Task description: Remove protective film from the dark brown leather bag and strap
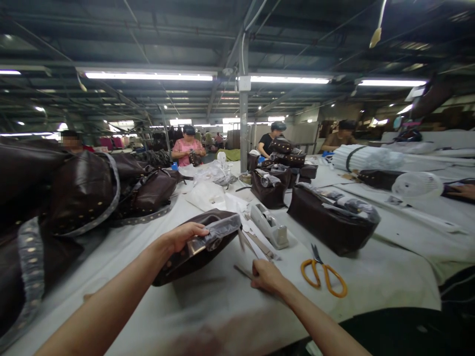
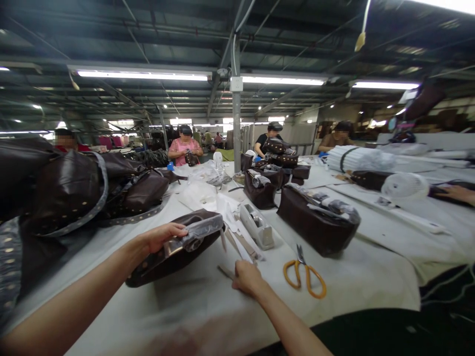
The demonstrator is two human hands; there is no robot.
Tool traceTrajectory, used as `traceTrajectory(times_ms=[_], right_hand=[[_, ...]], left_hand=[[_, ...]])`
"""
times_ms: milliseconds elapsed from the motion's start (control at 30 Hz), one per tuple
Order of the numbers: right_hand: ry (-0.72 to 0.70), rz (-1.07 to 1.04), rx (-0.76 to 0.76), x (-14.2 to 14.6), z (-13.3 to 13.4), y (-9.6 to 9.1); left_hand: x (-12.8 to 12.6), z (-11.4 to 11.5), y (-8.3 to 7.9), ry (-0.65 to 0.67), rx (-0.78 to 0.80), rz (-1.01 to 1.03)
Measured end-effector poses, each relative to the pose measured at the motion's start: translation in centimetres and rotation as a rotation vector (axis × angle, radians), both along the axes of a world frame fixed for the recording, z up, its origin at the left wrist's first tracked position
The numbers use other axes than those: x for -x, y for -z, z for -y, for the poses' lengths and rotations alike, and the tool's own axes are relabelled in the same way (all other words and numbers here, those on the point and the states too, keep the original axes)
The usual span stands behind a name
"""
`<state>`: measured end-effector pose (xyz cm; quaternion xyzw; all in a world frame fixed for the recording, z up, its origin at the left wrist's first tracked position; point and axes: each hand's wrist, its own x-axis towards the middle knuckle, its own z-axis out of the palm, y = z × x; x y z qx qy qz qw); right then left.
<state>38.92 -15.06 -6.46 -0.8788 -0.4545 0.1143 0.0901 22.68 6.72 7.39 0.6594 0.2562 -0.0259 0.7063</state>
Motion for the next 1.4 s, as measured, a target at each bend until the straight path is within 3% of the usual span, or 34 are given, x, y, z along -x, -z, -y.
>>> traceTrajectory(times_ms=[267, 467, 567, 733, 900, 1167, 1400], right_hand=[[0.192, -0.098, 0.039, 0.4, -0.8, -0.1], [0.115, -0.153, -0.102, 1.6, 0.5, -1.1], [0.034, -0.278, -0.222, 2.8, 0.3, -2.9], [-0.094, -1.026, -0.452, 5.6, -1.7, -8.2], [-0.122, -1.136, -0.437, 7.1, -3.9, -11.3], [-0.067, -1.117, -0.378, 7.4, -4.9, -11.8], [-0.104, -1.184, -0.438, 6.9, -6.8, -11.2]], left_hand=[[1.5, -2.4, -1.4, -0.064, 0.04, 0.076], [3.2, -3.7, -2.2, -0.126, 0.05, 0.139], [3.8, -4.0, -2.3, -0.137, 0.055, 0.145], [4.0, -4.2, -2.1, -0.148, 0.05, 0.143], [3.9, -3.5, -2.1, -0.123, 0.027, 0.141], [3.8, -3.2, -2.2, -0.115, -0.011, 0.152], [3.5, -2.5, -1.9, -0.059, -0.05, 0.139]])
